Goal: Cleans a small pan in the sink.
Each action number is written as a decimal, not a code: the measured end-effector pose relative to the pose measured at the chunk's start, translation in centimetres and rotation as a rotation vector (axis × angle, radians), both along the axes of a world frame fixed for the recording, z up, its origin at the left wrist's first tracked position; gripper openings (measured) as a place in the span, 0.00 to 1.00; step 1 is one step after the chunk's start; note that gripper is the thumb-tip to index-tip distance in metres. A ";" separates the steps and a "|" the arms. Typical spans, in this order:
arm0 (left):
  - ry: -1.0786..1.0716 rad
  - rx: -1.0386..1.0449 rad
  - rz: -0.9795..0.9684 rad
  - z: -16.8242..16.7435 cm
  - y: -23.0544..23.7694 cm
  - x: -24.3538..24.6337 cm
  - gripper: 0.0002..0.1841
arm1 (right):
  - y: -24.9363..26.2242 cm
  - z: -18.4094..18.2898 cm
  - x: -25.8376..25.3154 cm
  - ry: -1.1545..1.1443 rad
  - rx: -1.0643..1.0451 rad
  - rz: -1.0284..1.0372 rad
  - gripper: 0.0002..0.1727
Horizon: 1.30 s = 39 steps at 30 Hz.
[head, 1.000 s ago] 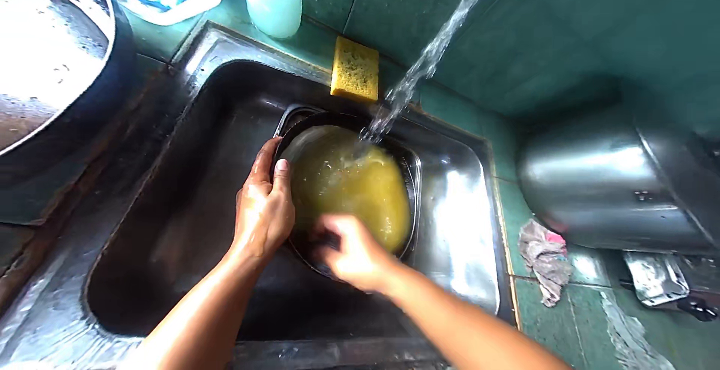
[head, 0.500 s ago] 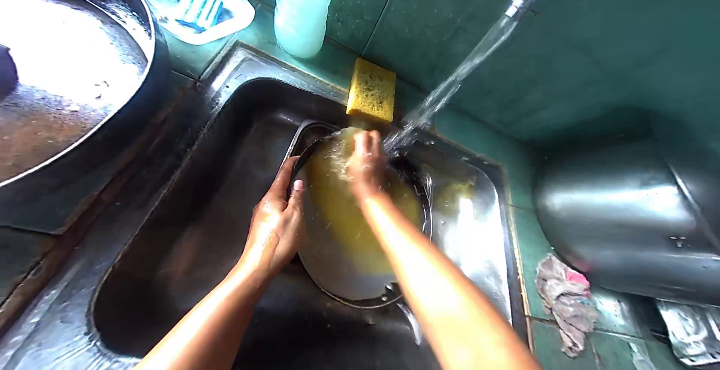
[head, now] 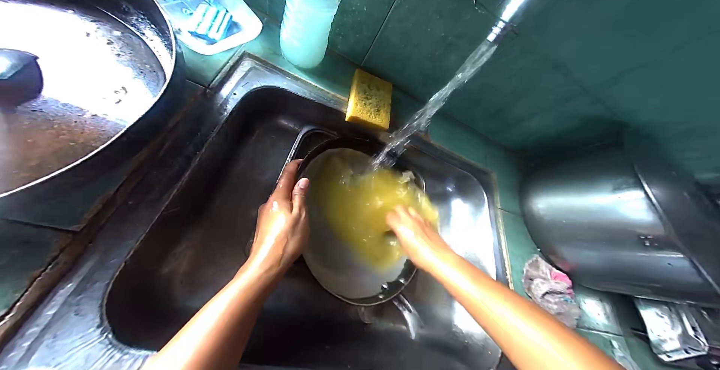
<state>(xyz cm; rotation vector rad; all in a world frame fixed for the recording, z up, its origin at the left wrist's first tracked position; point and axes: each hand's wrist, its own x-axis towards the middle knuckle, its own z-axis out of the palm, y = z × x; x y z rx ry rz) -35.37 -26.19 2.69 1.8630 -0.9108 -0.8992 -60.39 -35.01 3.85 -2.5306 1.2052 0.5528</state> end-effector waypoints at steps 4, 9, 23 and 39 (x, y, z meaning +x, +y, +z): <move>-0.024 0.008 -0.004 0.0 -0.1 -0.1 0.26 | -5.2 -1.8 6.8 -0.073 -0.285 -0.239 0.22; -0.064 -0.033 -0.001 -0.5 0.2 -0.1 0.29 | -2.7 -1.7 16.7 -0.646 -0.150 -0.407 0.26; -0.044 -0.005 0.017 0.1 -0.1 -0.3 0.26 | -2.7 -1.6 1.6 -0.108 -0.136 -0.188 0.18; -0.058 -0.019 0.042 -0.5 0.3 0.3 0.25 | 4.4 -3.1 3.4 -0.420 -0.044 0.108 0.15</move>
